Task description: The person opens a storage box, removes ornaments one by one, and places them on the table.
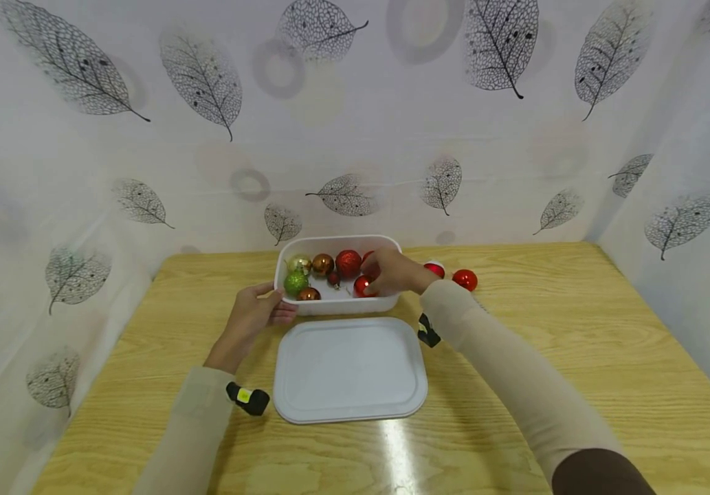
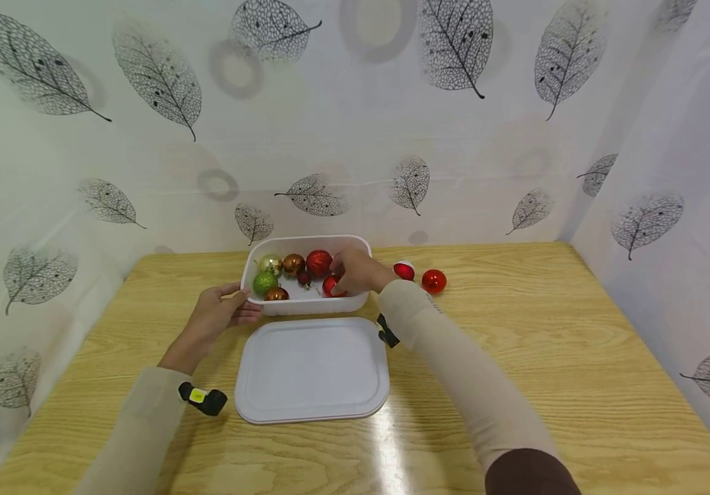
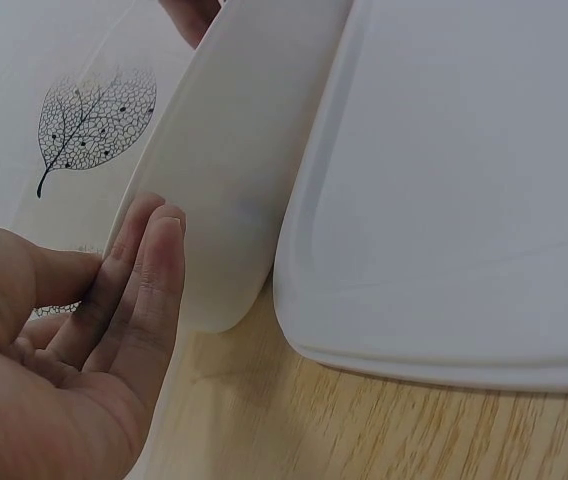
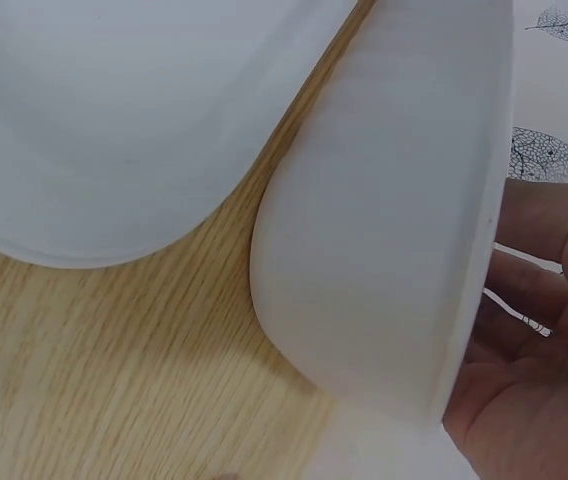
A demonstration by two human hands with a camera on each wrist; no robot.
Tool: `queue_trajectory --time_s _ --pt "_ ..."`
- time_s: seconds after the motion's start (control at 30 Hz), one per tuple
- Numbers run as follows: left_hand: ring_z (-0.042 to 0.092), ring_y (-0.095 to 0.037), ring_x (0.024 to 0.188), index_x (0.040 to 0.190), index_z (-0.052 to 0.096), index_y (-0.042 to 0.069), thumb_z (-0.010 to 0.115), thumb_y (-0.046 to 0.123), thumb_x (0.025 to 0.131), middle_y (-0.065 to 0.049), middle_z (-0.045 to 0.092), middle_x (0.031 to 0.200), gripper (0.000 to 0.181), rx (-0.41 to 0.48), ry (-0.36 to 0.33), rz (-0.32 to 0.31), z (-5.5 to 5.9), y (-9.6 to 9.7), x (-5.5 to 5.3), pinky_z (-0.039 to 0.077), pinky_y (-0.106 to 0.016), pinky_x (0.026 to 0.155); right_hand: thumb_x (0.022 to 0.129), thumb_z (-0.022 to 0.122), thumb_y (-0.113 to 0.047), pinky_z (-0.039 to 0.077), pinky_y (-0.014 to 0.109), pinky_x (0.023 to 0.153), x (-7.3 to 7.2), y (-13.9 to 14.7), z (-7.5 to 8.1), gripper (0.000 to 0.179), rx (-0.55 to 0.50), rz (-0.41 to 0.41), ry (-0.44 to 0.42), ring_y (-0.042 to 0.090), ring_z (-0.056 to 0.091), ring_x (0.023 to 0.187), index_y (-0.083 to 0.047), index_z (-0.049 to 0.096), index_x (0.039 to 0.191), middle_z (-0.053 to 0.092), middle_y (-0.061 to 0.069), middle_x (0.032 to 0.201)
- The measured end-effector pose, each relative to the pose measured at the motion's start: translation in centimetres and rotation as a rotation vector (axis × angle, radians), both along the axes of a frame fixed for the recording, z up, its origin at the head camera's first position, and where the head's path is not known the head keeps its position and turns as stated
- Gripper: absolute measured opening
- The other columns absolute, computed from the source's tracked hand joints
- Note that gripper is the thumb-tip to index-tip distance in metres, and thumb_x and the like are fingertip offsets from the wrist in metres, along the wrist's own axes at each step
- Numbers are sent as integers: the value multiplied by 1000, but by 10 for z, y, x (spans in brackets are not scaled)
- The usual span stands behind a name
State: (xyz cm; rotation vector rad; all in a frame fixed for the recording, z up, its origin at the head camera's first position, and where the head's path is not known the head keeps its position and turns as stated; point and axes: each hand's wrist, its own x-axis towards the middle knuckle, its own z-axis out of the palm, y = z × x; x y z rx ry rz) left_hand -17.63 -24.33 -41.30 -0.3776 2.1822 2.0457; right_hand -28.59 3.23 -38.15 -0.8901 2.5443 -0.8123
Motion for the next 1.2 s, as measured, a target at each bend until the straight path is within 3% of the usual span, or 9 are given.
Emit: queue_trajectory --time_s 0.57,0.93,1.2 --pt "73 -13 74 149 39 -10 47 11 109 -12 74 86 46 4 -2 4 0 1 0 65 -27 75 83 82 -9 53 37 100 3 -8 -5 42 20 11 14 27 61 110 6 70 120 69 16 115" --pt "73 -13 74 149 39 -10 46 11 109 -13 74 87 46 -5 -7 8 1 1 1 65 -28 76 82 83 -9 54 36 96 1 -11 -11 40 -24 43 54 27 62 103 8 71 116 71 16 108" --pt "73 -13 74 148 40 -10 47 11 109 -13 74 88 45 -11 -6 11 2 1 1 65 -28 77 83 82 -11 53 38 100 2 -10 -7 40 -20 48 63 27 61 105 6 71 118 71 16 110"
